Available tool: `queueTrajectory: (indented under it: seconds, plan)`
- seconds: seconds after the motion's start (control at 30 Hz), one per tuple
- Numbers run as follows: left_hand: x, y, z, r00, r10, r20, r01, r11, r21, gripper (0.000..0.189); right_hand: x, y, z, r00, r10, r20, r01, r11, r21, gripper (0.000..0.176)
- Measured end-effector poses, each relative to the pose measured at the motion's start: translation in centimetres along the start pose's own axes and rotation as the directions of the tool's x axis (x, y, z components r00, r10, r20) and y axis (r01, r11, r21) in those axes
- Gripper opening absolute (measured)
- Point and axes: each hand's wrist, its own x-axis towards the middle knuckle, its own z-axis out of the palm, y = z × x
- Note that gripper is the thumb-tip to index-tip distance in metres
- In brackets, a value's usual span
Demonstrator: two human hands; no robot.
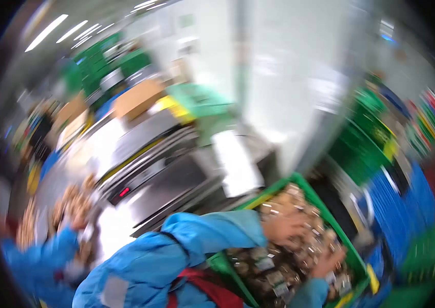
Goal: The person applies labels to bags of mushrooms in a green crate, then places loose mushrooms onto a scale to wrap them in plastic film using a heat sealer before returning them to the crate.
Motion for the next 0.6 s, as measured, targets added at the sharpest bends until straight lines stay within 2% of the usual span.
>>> queueTrajectory:
  seconds: [0.03, 0.07, 0.1, 0.13, 0.17, 0.2, 0.23, 0.27, 0.3, 0.33, 0.37, 0.4, 0.43, 0.47, 0.5, 0.53, 0.6]
  plan:
    - [-0.4, -0.1, -0.7, 0.999, -0.019, -0.026, 0.016, 0.996, -0.086, 0.058, 0.7, -0.3, -0.3, 0.999, -0.041, -0.022, 0.041, 0.999, 0.010, 0.065]
    - [-0.9, -0.2, -1.8, 0.999, -0.016, -0.031, 0.012, 0.994, -0.111, 0.056, 1.9, 0.0, -0.1, 0.998, -0.013, 0.068, -0.015, 0.920, 0.391, 0.064]
    - [-1.4, 1.7, -5.6, 0.986, -0.151, 0.066, 0.146, 0.987, 0.073, 0.054, 4.1, 2.4, 0.5, 0.943, -0.333, 0.020, 0.332, 0.942, 0.055, 0.061]
    - [-2.8, 2.4, -7.3, 0.982, -0.175, -0.074, 0.173, 0.984, -0.028, 0.052, 6.9, 3.2, 2.0, 0.864, -0.502, 0.020, 0.502, 0.865, 0.024, 0.059]
    - [-4.6, 4.3, -10.6, 0.951, -0.284, -0.125, 0.279, 0.959, -0.055, 0.050, 4.9, -2.8, 2.2, 0.929, -0.345, 0.133, 0.323, 0.933, 0.159, 0.053]
    - [-6.4, 6.1, -14.1, 0.911, -0.373, -0.174, 0.362, 0.928, -0.094, 0.048, 4.4, -5.8, 4.2, 0.882, -0.426, 0.201, 0.344, 0.875, 0.340, 0.045]
    - [-8.9, 7.3, -17.1, 0.882, -0.444, -0.159, 0.436, 0.896, -0.084, 0.045, 3.2, -10.0, 5.1, 0.790, -0.507, 0.345, 0.391, 0.850, 0.352, 0.041]
    - [-11.8, 9.7, -20.2, 0.805, -0.499, -0.322, 0.495, 0.863, -0.100, 0.038, 0.4, -15.1, 6.1, 0.678, -0.568, 0.466, 0.437, 0.822, 0.365, 0.037]
    - [-15.3, 11.9, -22.9, 0.704, -0.589, -0.396, 0.582, 0.799, -0.153, 0.036, -4.3, -20.2, 7.6, 0.661, -0.554, 0.506, 0.331, 0.821, 0.465, 0.034]
    - [-19.0, 13.8, -25.4, 0.593, -0.661, -0.459, 0.647, 0.731, -0.217, 0.034, -5.4, -21.0, 11.7, 0.513, -0.611, 0.602, 0.217, 0.771, 0.598, 0.033]
    - [-22.5, 16.1, -27.0, 0.433, -0.708, -0.558, 0.702, 0.653, -0.284, 0.034, -11.8, -26.6, 11.2, 0.380, -0.601, 0.703, 0.152, 0.791, 0.593, 0.031]
    - [-26.3, 18.6, -28.3, 0.268, -0.731, -0.628, 0.734, 0.577, -0.358, 0.033, -17.4, -30.1, 11.9, 0.291, -0.585, 0.757, 0.022, 0.795, 0.607, 0.028]
    - [-30.3, 21.0, -29.3, 0.110, -0.759, -0.642, 0.764, 0.478, -0.433, 0.036, -22.8, -33.8, 11.6, 0.063, -0.621, 0.781, -0.012, 0.782, 0.623, 0.027]
    - [-34.8, 22.7, -29.1, -0.053, -0.726, -0.686, 0.748, 0.426, -0.509, 0.037, -27.0, -35.3, 13.1, -0.149, -0.607, 0.780, -0.091, 0.794, 0.601, 0.026]
    - [-38.7, 24.6, -29.1, -0.218, -0.649, -0.729, 0.772, 0.341, -0.536, 0.040, -31.7, -38.2, 13.2, -0.327, -0.571, 0.753, -0.084, 0.811, 0.578, 0.027]
    - [-43.2, 26.0, -28.9, -0.310, -0.607, -0.732, 0.695, 0.380, -0.610, 0.042, -35.8, -39.6, 14.9, -0.454, -0.528, 0.718, -0.099, 0.830, 0.549, 0.029]
    - [-48.7, 28.5, -30.1, -0.467, -0.456, -0.757, 0.615, 0.448, -0.649, 0.047, -43.4, -42.8, 17.8, -0.551, -0.495, 0.672, -0.138, 0.848, 0.512, 0.033]
